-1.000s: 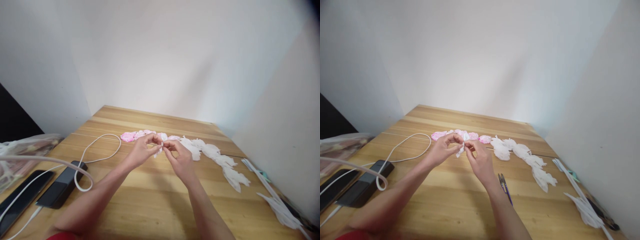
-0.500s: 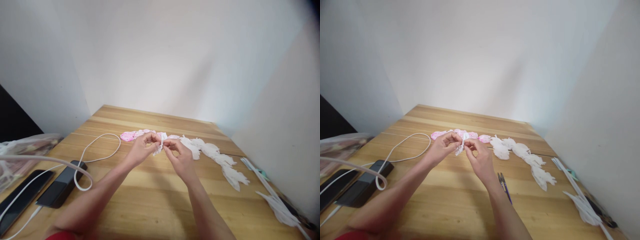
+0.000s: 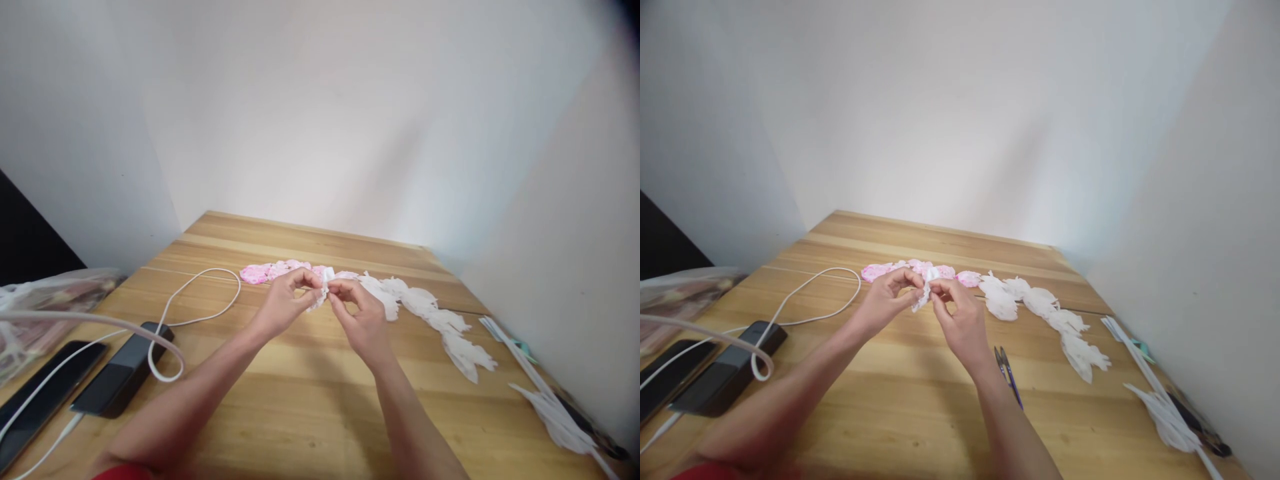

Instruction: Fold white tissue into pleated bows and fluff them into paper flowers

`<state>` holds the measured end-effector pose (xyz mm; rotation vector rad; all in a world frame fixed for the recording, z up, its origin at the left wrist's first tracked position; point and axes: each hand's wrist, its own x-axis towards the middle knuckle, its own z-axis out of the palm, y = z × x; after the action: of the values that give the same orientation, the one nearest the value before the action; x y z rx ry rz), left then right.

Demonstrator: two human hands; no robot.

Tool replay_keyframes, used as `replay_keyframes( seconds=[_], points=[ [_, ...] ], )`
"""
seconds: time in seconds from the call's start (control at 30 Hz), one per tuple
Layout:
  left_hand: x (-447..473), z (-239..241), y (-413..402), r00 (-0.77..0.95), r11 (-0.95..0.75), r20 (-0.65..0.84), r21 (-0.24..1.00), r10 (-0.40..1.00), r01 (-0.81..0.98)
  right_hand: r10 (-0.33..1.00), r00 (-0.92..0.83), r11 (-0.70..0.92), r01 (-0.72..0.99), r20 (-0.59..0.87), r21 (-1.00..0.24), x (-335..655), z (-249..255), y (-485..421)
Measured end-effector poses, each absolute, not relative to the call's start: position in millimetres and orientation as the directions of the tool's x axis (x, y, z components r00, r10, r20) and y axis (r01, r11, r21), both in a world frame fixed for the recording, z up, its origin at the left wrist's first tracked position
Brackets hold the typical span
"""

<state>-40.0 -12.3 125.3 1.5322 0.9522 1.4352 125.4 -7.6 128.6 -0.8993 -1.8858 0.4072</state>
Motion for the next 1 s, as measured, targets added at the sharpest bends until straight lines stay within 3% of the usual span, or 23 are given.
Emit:
replay_keyframes(
  seconds=[0.2,0.53,0.7,1.0],
  points=[
    [-38.0,126.4,-13.1,0.072,-0.317,0.329,0.939,0.942,-0.134,0.736,-0.231,0.668,0.4,0.637,-0.627,126.0,130.0,-8.5],
    [-33.9,120.8,-10.6,0.036,-0.34,0.344,0.936,0.938,-0.097,0.662,-0.317,0.734,0.454,0.679,-0.504,125.3,121.0,-1.9],
    [-35.0,119.2,-9.7,0.005,-0.335,0.338,0.934,0.941,-0.127,0.696,-0.295,0.71,0.417,0.655,-0.567,124.9,122.2,-3.3],
    [-34.9,121.2,-7.4,-0.086,-0.258,0.243,0.899,0.966,-0.353,0.815,-0.236,0.578,0.261,0.53,-0.773,127.6,125.7,-0.4]
  ],
)
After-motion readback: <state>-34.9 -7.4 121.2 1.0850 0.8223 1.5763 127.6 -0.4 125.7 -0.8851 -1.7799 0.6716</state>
